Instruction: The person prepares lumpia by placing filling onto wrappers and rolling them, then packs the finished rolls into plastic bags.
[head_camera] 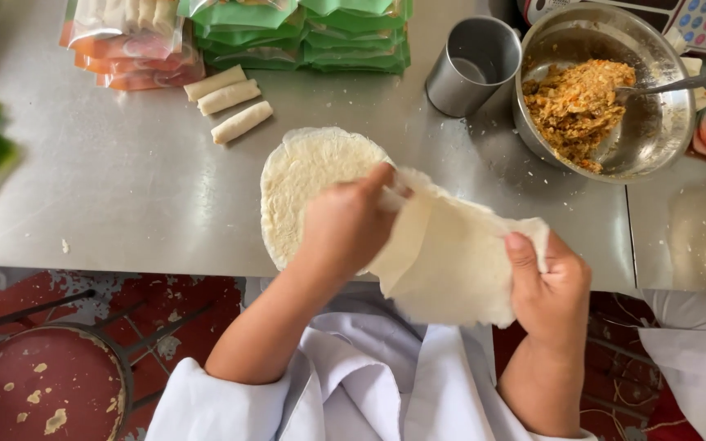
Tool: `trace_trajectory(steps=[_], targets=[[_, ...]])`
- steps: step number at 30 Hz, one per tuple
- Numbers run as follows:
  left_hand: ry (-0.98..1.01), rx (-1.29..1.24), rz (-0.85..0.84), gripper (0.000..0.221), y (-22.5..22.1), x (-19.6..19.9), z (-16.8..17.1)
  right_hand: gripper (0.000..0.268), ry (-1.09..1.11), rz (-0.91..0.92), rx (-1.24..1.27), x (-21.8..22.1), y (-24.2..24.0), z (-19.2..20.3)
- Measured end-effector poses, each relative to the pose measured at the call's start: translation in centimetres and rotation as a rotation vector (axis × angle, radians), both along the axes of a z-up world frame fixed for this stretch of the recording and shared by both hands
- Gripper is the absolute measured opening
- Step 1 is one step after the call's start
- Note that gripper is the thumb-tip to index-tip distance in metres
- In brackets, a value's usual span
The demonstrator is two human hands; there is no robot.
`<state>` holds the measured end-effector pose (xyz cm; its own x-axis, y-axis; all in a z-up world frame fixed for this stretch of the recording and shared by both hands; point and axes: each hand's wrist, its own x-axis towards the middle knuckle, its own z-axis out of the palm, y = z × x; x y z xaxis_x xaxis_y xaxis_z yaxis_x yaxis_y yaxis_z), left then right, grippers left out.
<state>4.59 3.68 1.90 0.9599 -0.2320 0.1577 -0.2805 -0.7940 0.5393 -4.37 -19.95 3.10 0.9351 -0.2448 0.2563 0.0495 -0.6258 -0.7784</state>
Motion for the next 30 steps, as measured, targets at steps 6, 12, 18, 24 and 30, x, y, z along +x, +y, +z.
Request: trace_trajectory(steps=[6,12,18,24,30], targets=[[0.139,-0.524,-0.014,0.01,-0.2,-0.7,1.2,0.026,0.09,0.028,0.096,1.1,1.4,-0.5],[0.117,-0.306,0.099,0.016,1.1,2.8,-1.2,0.031,0.12,-0.105,-0.201,3.9,-0.1,-2.4],[0.271,-0.28,0.176,0.013,0.9,3.4,-3.5,0.036,-0.177,0.263,-0.491,5.4,6.8,-5.6],[0.205,-0.764,0.409,0.019,12.1,0.2,-4.6,0.044,-0.089,0.256,-0.568,5.6,5.5,-9.3],[0.045,-0.785,0.452,0.02,15.7,-4.6,0.1,0.04,-0.258,0.19,-0.357,5.6,5.8,-7.7]])
